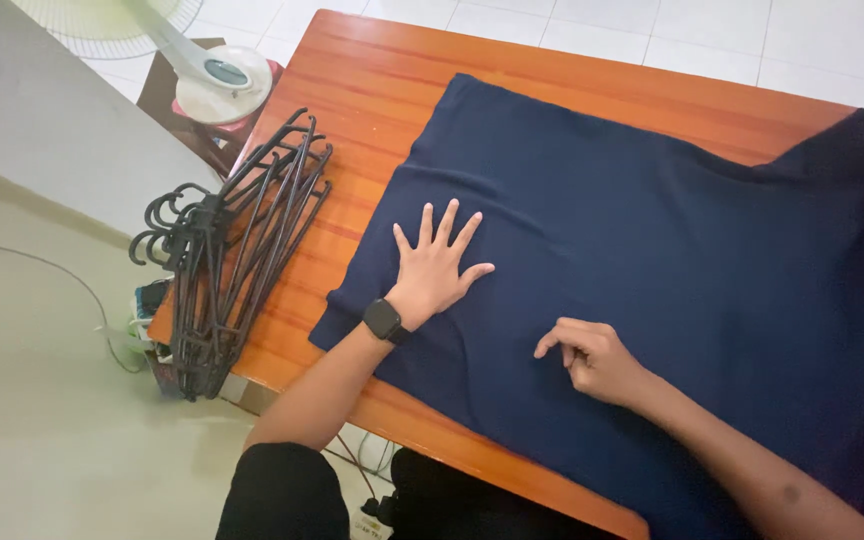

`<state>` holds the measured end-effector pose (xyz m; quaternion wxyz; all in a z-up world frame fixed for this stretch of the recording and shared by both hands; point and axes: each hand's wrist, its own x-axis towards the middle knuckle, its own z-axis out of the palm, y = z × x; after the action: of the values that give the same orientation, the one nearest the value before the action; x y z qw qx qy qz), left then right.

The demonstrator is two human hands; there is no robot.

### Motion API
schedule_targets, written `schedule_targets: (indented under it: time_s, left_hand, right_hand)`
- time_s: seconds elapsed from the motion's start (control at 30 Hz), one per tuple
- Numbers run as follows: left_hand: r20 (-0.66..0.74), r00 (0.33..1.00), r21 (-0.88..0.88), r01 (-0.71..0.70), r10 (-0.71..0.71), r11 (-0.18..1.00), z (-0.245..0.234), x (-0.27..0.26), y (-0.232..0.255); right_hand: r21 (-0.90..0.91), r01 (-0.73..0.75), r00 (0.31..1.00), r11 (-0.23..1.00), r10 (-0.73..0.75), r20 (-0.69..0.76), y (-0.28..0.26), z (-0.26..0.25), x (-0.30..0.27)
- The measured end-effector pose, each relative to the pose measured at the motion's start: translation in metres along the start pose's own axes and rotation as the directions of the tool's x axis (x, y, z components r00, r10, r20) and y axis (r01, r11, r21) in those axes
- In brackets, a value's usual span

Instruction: The person smooths and folds a dark blue polo shirt on a wooden table. They repeatedly flatten the fabric, fold the sleeves inward, and fold the shirt in half. The shirt remains on the table at the end of the clip.

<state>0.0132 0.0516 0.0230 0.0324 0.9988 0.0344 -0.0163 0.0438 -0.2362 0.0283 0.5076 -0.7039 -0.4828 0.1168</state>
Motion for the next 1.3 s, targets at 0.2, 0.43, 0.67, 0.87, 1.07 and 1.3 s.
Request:
schedule_targets:
  time_s: [0.2, 0.43, 0.67, 0.87, 1.07, 1.3]
  left_hand:
    - [0.038, 0.999, -0.034, 0.009, -0.007, 0.999, -0.002, 0.002, -0.002]
    - [0.046, 0.999, -0.028, 0.007, -0.006, 1.000, 0.003, 0.005, -0.005]
    - [0.039, 0.999, -0.030, 0.001, 0.000, 1.000, -0.005, 0.002, -0.003]
    - [-0.013, 0.999, -0.039, -0.043, 0.042, 0.998, 0.007, 0.006, -0.006]
    - [-0.193, 0.958, -0.048, -0.224, 0.211, 0.973, -0.010, -0.009, 0.023]
    - [-0.301, 0.887, -0.014, -0.371, 0.350, 0.929, 0.015, -0.013, 0.041]
  right_hand:
    - [0.034, -0.017, 1.000, 0.999, 0.017, -0.010, 0.001, 0.002, -0.001]
    - [0.036, -0.028, 1.000, 0.999, 0.028, 0.006, 0.005, 0.001, -0.002]
    - [0.005, -0.040, 0.999, 0.999, 0.040, 0.005, -0.003, 0.001, 0.000]
    - [-0.019, -0.041, 0.999, 0.999, 0.041, 0.031, 0.002, -0.001, -0.003]
    - [0.023, 0.111, 0.985, 0.994, -0.107, -0.137, 0.003, -0.004, -0.011]
    - [0.367, -0.036, 0.966, 0.930, 0.127, -0.226, 0.063, 0.002, -0.011]
